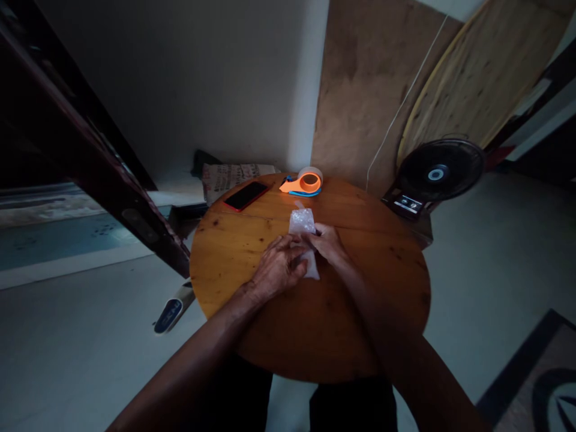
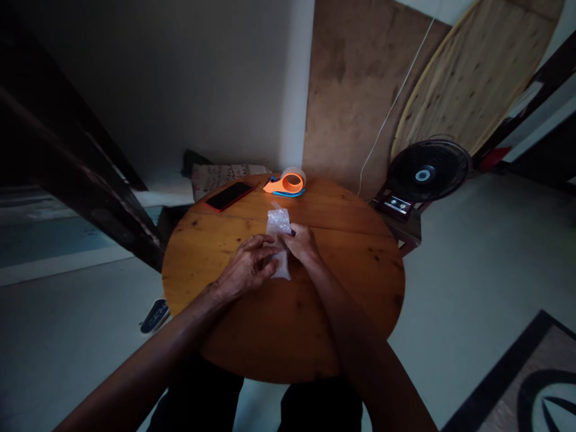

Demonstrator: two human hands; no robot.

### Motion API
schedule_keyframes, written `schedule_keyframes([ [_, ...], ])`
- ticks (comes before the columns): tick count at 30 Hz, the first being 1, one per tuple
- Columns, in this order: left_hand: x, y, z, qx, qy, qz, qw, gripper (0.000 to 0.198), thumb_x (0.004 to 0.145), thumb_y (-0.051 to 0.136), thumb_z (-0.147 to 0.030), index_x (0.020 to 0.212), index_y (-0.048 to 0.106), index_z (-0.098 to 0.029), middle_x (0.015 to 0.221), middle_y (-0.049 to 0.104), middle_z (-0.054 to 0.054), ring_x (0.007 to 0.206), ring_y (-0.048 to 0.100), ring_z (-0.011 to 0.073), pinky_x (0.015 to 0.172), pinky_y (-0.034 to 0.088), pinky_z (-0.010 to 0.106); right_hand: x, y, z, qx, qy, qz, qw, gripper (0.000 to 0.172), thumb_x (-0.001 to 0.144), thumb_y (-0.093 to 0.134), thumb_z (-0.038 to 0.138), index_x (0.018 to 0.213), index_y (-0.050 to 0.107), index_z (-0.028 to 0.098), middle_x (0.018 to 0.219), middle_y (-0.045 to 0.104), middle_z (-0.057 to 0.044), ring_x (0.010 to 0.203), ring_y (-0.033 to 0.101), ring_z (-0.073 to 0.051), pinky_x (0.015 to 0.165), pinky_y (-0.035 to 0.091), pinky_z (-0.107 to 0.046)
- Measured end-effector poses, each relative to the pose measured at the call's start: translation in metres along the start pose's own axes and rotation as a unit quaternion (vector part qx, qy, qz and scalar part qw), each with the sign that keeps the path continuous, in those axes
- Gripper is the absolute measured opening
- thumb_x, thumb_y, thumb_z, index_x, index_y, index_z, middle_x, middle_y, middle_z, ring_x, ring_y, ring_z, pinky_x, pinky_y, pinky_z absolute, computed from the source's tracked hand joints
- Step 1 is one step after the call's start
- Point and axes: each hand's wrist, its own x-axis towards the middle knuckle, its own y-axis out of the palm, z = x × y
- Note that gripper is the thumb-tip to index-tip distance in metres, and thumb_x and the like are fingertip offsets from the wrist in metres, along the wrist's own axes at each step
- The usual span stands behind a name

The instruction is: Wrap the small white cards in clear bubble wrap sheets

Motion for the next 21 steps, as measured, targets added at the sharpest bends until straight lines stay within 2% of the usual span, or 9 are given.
schedule_keyframes([
  [5,0.000,-0.005,-0.008,0.003,-0.011,0.027,1.000,0.028,0.085,0.055,-0.022,0.110,0.066,-0.020,0.123,0.059,0.008,0.107,0.062,0.0222,0.092,0.053,0.038,0.001,0.000,-0.004,-0.032,-0.011,-0.011,0.999,0.026,0.067,0.063,0.044,0.066,0.057,0.018,0.057,0.046,0.005,0.055,0.040,-0.010,0.049,0.028,-0.021],
  [13,0.001,-0.003,-0.008,-0.021,-0.014,0.044,0.999,0.027,0.085,0.052,-0.019,0.109,0.066,-0.018,0.117,0.063,0.009,0.101,0.065,0.0211,0.087,0.056,0.036,-0.011,-0.008,0.024,0.075,0.030,0.036,0.996,0.035,0.069,0.060,0.052,0.065,0.056,0.017,0.057,0.045,0.005,0.054,0.039,-0.010,0.050,0.028,-0.024],
  [21,0.001,-0.001,-0.005,-0.075,0.014,0.044,0.996,0.030,0.083,0.053,-0.015,0.110,0.066,-0.015,0.117,0.062,0.011,0.105,0.063,0.0211,0.092,0.054,0.036,-0.007,-0.004,0.016,0.052,0.000,-0.032,0.998,0.031,0.068,0.059,0.047,0.064,0.057,0.016,0.056,0.042,0.005,0.056,0.037,-0.010,0.050,0.027,-0.023],
])
